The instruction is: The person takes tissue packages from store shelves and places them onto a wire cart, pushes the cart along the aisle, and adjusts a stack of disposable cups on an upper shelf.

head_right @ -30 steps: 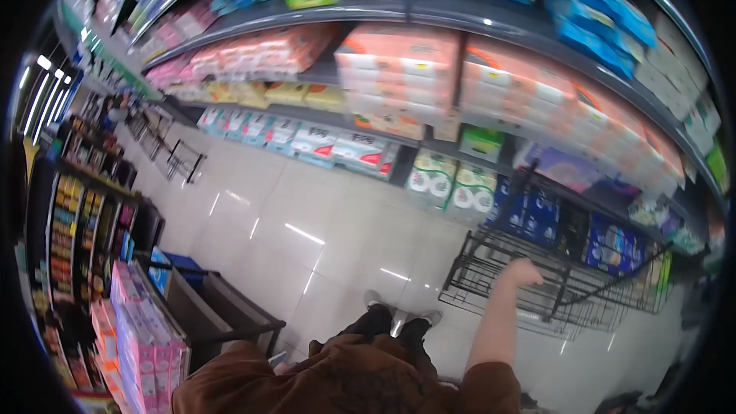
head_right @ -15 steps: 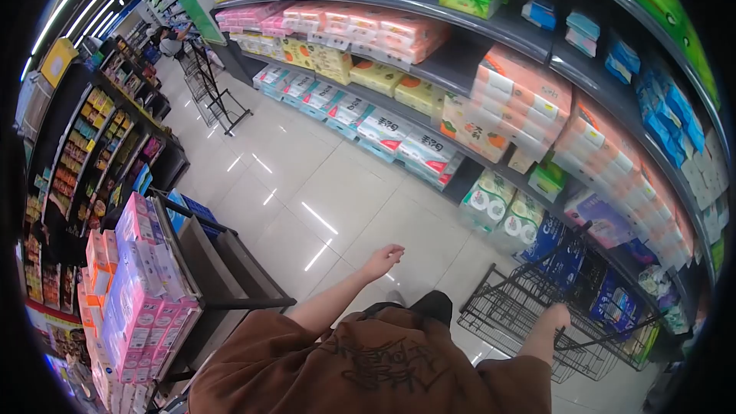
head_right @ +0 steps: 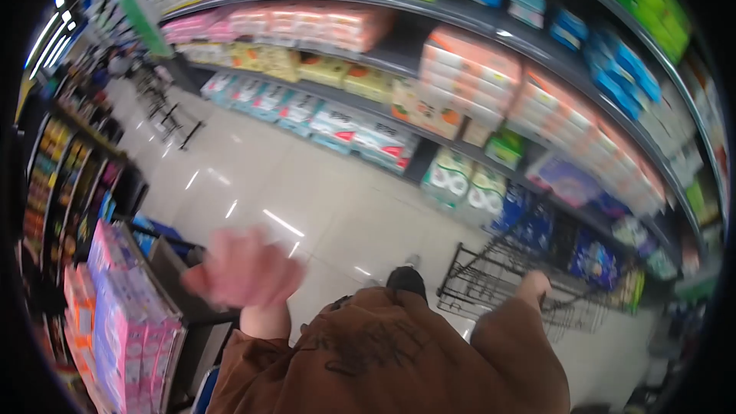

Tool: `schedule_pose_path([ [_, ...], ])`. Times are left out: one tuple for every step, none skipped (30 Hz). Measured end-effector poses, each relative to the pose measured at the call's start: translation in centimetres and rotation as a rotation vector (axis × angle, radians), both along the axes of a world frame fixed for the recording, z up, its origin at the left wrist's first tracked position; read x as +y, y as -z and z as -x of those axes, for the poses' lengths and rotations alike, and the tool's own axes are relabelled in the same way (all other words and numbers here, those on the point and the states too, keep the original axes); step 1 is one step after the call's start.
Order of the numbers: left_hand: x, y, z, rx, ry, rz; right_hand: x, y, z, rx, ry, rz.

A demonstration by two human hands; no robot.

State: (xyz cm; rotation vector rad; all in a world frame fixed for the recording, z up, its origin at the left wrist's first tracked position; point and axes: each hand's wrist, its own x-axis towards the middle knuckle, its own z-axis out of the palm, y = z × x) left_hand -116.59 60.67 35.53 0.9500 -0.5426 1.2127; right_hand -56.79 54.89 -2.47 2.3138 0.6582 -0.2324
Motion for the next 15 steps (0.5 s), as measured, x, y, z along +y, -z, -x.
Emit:
schedule_pose_path([
  [-1.1, -2.5, -0.9, -0.075, -0.032, -0.045, 0.6, 0.2, -0.5, 0.02, 0.173, -0.095],
  [-1.6, -4.1, -1.4, -0.066, 0.015, -0.062, 1.0, 0.5, -1.2, 0.05, 0.225, -0.109],
  [-2.0, -5.6, -1.9, -0.056, 0.062, -0.078, 0.9, 2.0, -2.7, 0.104, 0.28, -0.128],
  [-2.6, -7.2, -2.4, -0.045, 0.108, -0.093, 0.2, 1.7, -2.7, 0.103, 0.227, -0.101],
  [-3.4, -8.2, -2.3, 0.058, 0.075, -0.042, 0.5, -0.1, -0.8, 0.104, 0.172, -0.071],
  [-4.2, -9.3, -2.2, 0.162, 0.05, 0.008, 0.4, -1.2, 0.1, 0.106, 0.114, -0.041],
  [-6.5, -9.9, -2.1, 0.257, -0.068, 0.118, 0.0, -0.8, -0.4, 0.1, 0.092, 0.012],
  [-7.0, -9.9, -2.3, 0.282, -0.1, 0.14, 0.0, -0.2, -0.5, 0.095, 0.07, 0.064],
  [-7.4, -10.1, -2.5, 0.309, -0.131, 0.162, -0.1, 0.0, -0.6, 0.092, 0.046, 0.116],
  [-6.9, -9.8, -2.8, 0.266, -0.075, 0.098, -0.5, 0.1, -0.7, 0.073, 0.032, 0.066],
  [-6.0, -9.6, -3.2, 0.224, -0.02, 0.034, -0.4, -1.3, 0.8, 0.056, 0.016, 0.015],
  [-5.0, -9.4, -3.6, 0.181, 0.034, -0.03, -0.6, -2.1, 1.4, 0.038, 0.0, -0.036],
  [-4.1, -9.2, -4.0, 0.139, 0.091, -0.094, -0.8, 0.2, -0.2, 0.033, 0.021, -0.045],
  [-3.1, -9.2, -4.5, 0.095, 0.151, -0.163, -0.9, -0.2, 0.1, 0.055, 0.035, -0.036],
  [-2.4, -9.3, -4.9, 0.075, 0.211, -0.203, -0.6, -0.8, 0.5, 0.076, 0.053, -0.032],
])
